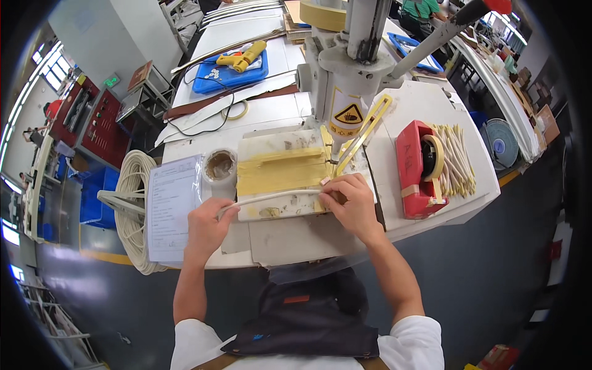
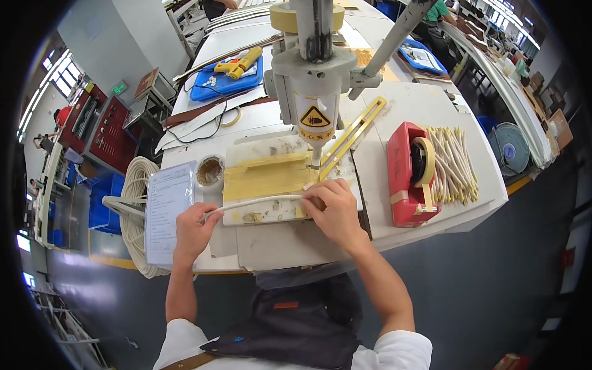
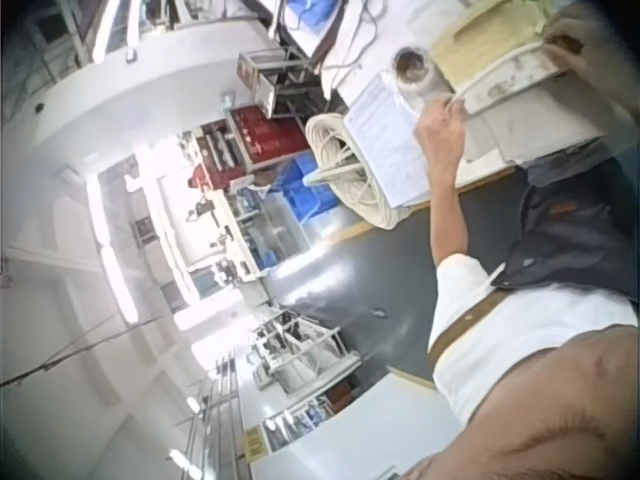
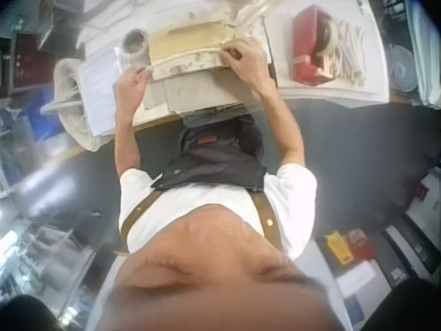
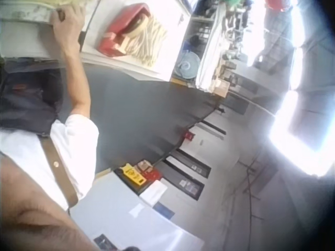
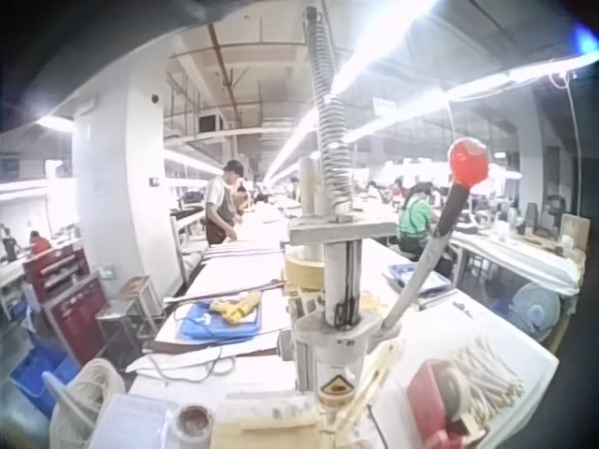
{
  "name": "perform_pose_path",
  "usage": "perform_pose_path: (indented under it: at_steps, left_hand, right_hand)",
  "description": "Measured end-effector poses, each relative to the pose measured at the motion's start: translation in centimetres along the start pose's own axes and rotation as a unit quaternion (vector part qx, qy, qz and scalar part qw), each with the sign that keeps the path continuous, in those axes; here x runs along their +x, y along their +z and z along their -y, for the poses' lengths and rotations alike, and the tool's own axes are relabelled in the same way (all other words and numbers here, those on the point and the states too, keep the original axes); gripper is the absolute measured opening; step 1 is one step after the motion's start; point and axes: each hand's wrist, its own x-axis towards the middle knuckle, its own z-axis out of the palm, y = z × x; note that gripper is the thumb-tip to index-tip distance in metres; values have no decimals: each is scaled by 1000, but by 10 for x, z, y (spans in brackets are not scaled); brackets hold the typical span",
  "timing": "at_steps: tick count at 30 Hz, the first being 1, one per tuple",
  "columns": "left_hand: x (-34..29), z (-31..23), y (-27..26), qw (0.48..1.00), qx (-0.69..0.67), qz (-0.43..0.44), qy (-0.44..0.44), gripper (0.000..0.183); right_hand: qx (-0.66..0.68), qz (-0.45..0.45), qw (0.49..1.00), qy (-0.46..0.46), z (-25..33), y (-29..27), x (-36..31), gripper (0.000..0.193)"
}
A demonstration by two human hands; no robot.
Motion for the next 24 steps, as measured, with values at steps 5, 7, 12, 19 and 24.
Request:
perform_pose_path:
  at_steps: [5,7,12,19,24]
  left_hand:
    - [0,13,1,999,14,19,23,12]
    - [1,19,1,999,27,26,39,12]
    - [7,15,-1,992,68,42,100,8]
    - [10,15,-1,988,83,41,121,8]
    - [10,15,-2,986,97,40,127,7]
  right_hand:
    - [-1,5,1000,-10,-2,-3,0,14]
    - [-1,7,1000,-10,0,-4,0,15]
    - [6,5,1000,-16,-7,-2,-1,18]
    - [19,7,1000,-1,-6,-5,-2,26]
    - [42,-92,994,-34,21,-39,-11,22]
